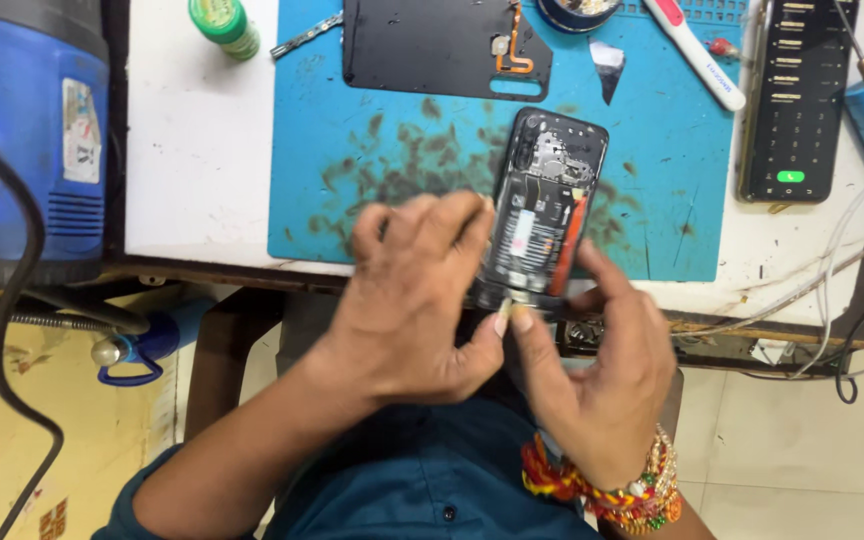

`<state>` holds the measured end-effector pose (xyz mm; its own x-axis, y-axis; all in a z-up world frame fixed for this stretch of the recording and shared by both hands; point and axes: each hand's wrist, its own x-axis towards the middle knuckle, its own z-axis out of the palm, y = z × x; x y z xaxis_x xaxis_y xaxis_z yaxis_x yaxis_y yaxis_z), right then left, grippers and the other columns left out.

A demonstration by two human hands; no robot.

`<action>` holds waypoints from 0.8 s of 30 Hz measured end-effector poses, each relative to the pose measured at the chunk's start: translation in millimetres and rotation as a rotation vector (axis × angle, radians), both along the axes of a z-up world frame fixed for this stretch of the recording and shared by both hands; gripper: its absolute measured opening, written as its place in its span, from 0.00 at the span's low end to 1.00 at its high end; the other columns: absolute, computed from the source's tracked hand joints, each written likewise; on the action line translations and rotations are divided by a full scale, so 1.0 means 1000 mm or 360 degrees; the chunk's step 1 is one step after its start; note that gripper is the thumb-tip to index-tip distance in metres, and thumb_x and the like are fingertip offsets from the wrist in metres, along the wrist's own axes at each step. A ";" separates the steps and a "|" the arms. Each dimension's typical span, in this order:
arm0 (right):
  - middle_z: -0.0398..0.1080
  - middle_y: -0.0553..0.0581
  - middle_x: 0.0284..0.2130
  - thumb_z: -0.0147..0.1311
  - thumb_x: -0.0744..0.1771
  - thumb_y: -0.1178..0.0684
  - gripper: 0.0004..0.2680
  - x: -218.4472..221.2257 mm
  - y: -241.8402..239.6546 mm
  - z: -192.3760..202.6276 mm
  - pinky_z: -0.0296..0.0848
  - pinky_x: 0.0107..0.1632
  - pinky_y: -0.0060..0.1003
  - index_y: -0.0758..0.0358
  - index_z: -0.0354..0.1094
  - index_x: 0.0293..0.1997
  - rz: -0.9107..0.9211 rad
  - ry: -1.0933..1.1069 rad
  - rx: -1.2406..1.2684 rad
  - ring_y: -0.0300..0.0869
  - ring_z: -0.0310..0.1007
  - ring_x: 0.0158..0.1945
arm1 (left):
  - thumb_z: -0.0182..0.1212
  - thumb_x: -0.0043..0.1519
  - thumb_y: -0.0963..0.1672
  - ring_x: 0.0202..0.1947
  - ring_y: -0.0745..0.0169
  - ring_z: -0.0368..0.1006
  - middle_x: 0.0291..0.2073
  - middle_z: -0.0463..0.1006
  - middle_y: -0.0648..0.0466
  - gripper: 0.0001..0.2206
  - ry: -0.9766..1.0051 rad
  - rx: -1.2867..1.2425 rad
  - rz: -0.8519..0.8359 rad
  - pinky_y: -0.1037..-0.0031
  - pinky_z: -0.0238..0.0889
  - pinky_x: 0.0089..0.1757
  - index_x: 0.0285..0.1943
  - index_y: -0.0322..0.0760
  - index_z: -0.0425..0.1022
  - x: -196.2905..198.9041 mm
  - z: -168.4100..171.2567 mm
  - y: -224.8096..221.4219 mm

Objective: The person removes the back panel of a mobile phone, uses a pry tool to detach internal components, and uses a screwdriver to secure parts of the device.

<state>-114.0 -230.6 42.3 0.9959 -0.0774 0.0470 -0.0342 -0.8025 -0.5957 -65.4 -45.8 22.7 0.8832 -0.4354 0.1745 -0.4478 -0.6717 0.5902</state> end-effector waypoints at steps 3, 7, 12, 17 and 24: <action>0.72 0.64 0.58 0.65 0.64 0.56 0.22 -0.003 0.002 -0.007 0.75 0.50 0.36 0.69 0.62 0.64 0.0251 -0.0059 0.0408 0.41 0.74 0.46 | 0.62 0.47 0.53 0.61 0.44 0.58 0.58 0.65 0.40 0.40 0.0041 0.0043 -0.0029 0.53 0.44 0.59 0.65 0.20 0.66 0.023 0.001 0.010; 0.69 0.66 0.62 0.64 0.64 0.59 0.20 -0.006 0.001 -0.018 0.73 0.59 0.40 0.68 0.64 0.62 0.0536 -0.0030 0.0722 0.44 0.74 0.52 | 0.68 0.45 0.57 0.62 0.44 0.59 0.59 0.65 0.40 0.44 -0.0003 0.0034 0.0066 0.52 0.43 0.58 0.66 0.22 0.66 0.028 -0.001 0.016; 0.71 0.63 0.61 0.64 0.67 0.61 0.16 0.013 -0.014 -0.027 0.71 0.60 0.37 0.66 0.67 0.61 0.0107 -0.0251 0.0430 0.48 0.73 0.60 | 0.73 0.48 0.58 0.59 0.45 0.60 0.55 0.66 0.44 0.41 -0.0074 0.0125 0.0185 0.52 0.45 0.58 0.64 0.29 0.69 0.030 -0.009 0.024; 0.66 0.69 0.63 0.69 0.63 0.53 0.23 0.060 -0.033 -0.019 0.65 0.65 0.48 0.70 0.63 0.61 0.0409 -0.0322 -0.0026 0.57 0.66 0.63 | 0.72 0.52 0.56 0.59 0.49 0.62 0.55 0.67 0.46 0.38 -0.0064 0.0086 -0.0135 0.54 0.48 0.60 0.67 0.31 0.70 0.047 -0.009 0.044; 0.66 0.71 0.60 0.67 0.56 0.35 0.34 0.096 -0.036 -0.028 0.63 0.67 0.57 0.70 0.62 0.59 0.0668 -0.0268 -0.0113 0.65 0.66 0.62 | 0.70 0.53 0.56 0.56 0.49 0.64 0.53 0.68 0.47 0.34 0.0043 0.0016 -0.0247 0.53 0.51 0.59 0.65 0.35 0.71 0.069 -0.011 0.040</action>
